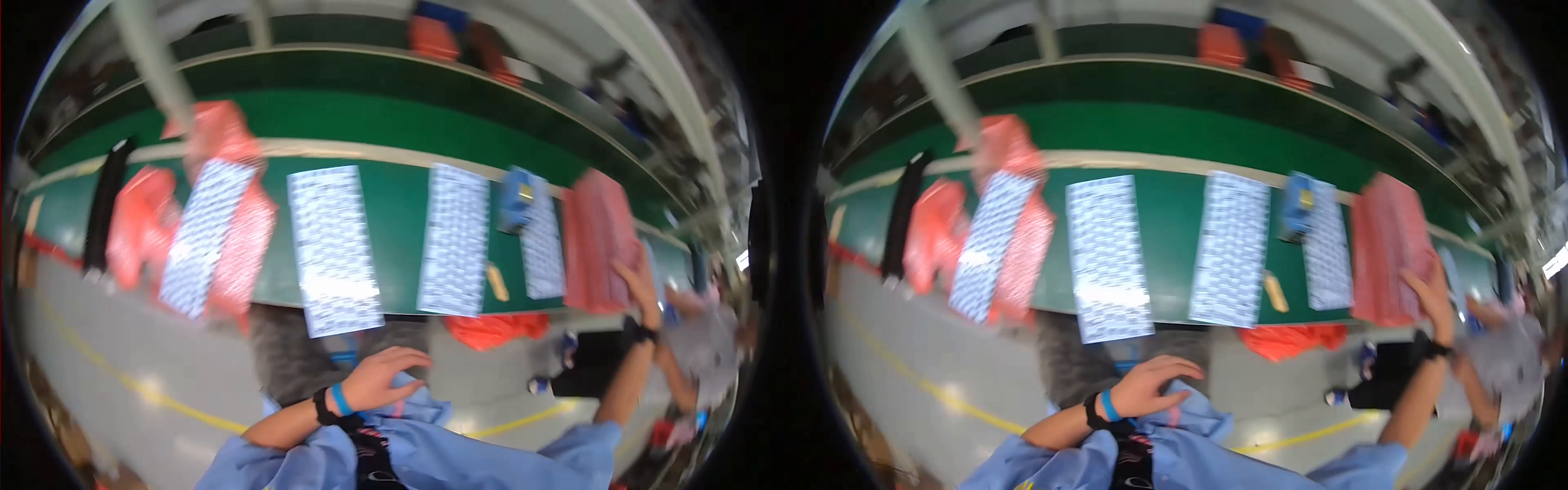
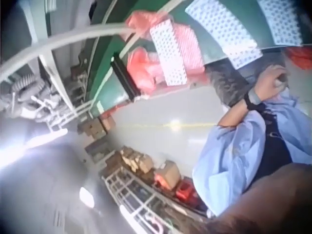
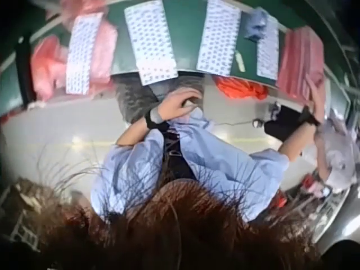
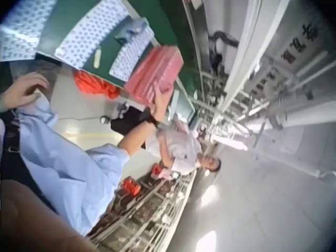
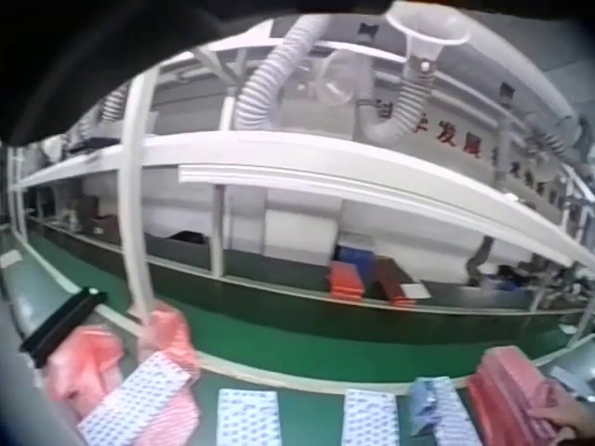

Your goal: The person wraps circuit boards in bubble wrap, using a utility knife to cut the wrap and a tape dispenser to secure it. They repeat this process for several boards, occasionally moving stacks of materials aside on the workbench.

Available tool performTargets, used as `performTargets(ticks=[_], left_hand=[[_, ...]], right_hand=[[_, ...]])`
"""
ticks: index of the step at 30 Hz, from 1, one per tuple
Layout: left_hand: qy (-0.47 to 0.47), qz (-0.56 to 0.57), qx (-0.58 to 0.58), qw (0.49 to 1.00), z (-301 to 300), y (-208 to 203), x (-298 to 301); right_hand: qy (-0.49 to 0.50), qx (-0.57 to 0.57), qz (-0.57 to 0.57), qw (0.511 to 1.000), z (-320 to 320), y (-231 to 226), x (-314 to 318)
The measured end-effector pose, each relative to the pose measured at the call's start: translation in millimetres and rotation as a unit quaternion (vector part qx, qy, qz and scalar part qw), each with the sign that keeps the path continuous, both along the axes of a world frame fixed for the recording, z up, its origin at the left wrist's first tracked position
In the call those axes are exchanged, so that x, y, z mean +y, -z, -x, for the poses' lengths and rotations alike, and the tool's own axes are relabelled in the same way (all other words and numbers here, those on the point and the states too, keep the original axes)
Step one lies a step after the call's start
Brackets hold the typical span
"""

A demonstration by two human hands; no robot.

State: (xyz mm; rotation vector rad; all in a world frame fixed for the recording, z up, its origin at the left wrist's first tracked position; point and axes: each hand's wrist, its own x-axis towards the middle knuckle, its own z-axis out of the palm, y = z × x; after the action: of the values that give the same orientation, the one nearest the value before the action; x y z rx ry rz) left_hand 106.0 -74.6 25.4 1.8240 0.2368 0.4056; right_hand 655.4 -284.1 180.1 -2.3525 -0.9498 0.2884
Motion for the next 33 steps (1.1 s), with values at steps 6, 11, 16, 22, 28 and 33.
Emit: performTargets(ticks=[6, 11, 16, 22, 28, 33], left_hand=[[-0.37, -0.115, 0.019, 0.922, 110.0, -43.6, 83.1], [-0.592, -0.411, 0.171, 0.672, 211.4, -22.5, 157.1], [-0.669, -0.24, 0.154, 0.686, 266.0, 18.9, 201.1], [-0.585, 0.172, 0.07, 0.789, 321.2, 18.9, 225.2], [-0.409, 0.333, -0.101, 0.844, 339.5, 5.8, 211.2], [-0.415, 0.27, -0.128, 0.86, 302.7, 8.2, 187.6]], right_hand=[[0.016, -0.212, -0.046, 0.976, 120.9, -23.2, 7.8], [-0.296, 0.145, 0.058, 0.942, 338.6, 17.4, 112.7], [-0.344, 0.221, 0.178, 0.895, 407.7, 85.0, 150.7], [-0.149, 0.669, -0.052, 0.726, 418.9, 165.4, 176.1], [-0.171, 0.588, -0.144, 0.777, 448.3, 195.9, 181.1], [-0.193, 0.576, -0.196, 0.769, 433.6, 168.3, 156.2]])
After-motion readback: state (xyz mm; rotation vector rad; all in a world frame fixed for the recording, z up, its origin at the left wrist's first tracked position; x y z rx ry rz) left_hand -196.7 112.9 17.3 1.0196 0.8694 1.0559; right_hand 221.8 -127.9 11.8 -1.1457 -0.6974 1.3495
